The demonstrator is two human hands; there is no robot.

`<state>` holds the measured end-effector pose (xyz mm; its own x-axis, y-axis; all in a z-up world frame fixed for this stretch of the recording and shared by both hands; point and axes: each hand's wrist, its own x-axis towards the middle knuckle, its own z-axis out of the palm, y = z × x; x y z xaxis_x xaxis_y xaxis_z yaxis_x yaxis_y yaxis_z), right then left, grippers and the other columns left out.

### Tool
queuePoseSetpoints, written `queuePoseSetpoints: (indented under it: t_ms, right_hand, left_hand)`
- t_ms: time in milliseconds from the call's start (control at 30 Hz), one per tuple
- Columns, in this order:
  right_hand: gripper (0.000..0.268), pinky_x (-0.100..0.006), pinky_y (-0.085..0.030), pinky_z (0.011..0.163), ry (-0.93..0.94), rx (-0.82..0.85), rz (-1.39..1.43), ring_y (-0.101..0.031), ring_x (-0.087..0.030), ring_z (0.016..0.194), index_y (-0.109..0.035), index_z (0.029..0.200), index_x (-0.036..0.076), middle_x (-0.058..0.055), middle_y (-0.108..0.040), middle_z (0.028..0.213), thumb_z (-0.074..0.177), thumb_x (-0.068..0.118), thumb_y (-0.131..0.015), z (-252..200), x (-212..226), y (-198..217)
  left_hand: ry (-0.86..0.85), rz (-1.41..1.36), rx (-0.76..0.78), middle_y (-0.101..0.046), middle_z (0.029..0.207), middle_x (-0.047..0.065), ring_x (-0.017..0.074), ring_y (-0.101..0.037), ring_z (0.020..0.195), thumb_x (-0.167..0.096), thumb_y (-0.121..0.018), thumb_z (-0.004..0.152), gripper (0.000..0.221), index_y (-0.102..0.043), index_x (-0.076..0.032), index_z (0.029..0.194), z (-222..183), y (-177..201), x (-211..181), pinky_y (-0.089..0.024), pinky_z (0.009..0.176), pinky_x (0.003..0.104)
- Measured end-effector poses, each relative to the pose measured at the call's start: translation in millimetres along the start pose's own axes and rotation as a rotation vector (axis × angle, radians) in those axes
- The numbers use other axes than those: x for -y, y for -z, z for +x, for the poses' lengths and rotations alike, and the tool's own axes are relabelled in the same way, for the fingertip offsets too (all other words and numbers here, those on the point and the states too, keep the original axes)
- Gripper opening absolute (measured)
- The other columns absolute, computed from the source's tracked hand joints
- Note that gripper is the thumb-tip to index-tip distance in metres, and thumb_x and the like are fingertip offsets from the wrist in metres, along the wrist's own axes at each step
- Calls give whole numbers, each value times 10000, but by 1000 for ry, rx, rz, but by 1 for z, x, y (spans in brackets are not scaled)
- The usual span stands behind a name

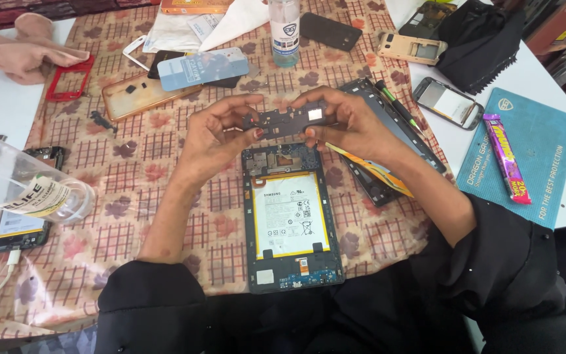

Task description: The person disassembles a Samsung tablet, removes the battery and internal components, and uses a screwdriver to unscrew and reposition parts. They handle the motherboard, battery, and screen assembly while working on a cluttered table.

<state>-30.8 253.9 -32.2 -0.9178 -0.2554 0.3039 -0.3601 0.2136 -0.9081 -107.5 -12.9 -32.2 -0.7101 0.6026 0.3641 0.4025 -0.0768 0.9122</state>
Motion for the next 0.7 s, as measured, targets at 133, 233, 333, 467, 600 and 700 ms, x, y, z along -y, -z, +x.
queuePoseSetpoints:
  t_ms: [133,233,333,467,600,700]
  right_hand:
    - [411,-210,-598,664,-7,10,12,-729,-93,835,-595,1358,59,-51,-741,904,963,16,-701,-1,-1,0]
    - [407,-214,-605,685,21,20,-21,-736,-95,836,-595,1355,58,-54,-749,896,965,23,-705,-1,1,2]
    - [393,-222,-602,696,59,36,-64,-739,-102,831,-603,1350,53,-58,-748,879,972,22,-707,0,3,2]
    - [391,-229,-601,693,38,66,-70,-740,-103,827,-614,1346,61,-48,-735,841,967,23,-702,-2,6,1]
    - [382,-243,-582,643,-41,167,-135,-727,-89,782,-632,1349,89,-48,-697,758,975,36,-684,-5,8,1]
    - [380,-266,-550,667,-5,279,-71,-624,-91,761,-656,1382,83,-53,-674,886,1007,21,-641,-7,9,-3]
  left_hand:
    - [39,-14,21,-722,1081,62,102,-703,962,107,-722,891,434,-657,-2,1305,-1,0,1,-616,836,236]
    - [53,-7,30,-749,1082,57,101,-714,941,77,-726,896,389,-669,1,1273,-1,0,4,-614,818,234]
    - [-11,53,44,-756,1073,61,101,-721,934,49,-741,897,347,-684,2,1236,-1,0,6,-620,805,234]
    - [-24,95,43,-748,1026,62,95,-716,874,5,-758,914,241,-712,-11,1150,-2,2,7,-604,738,227]
    - [58,248,105,-757,961,69,108,-693,787,-31,-776,927,170,-731,-30,1092,-6,4,2,-564,678,236]
    - [150,249,200,-775,948,66,121,-723,747,-58,-775,902,293,-689,-64,1182,-8,-1,-6,-597,640,269]
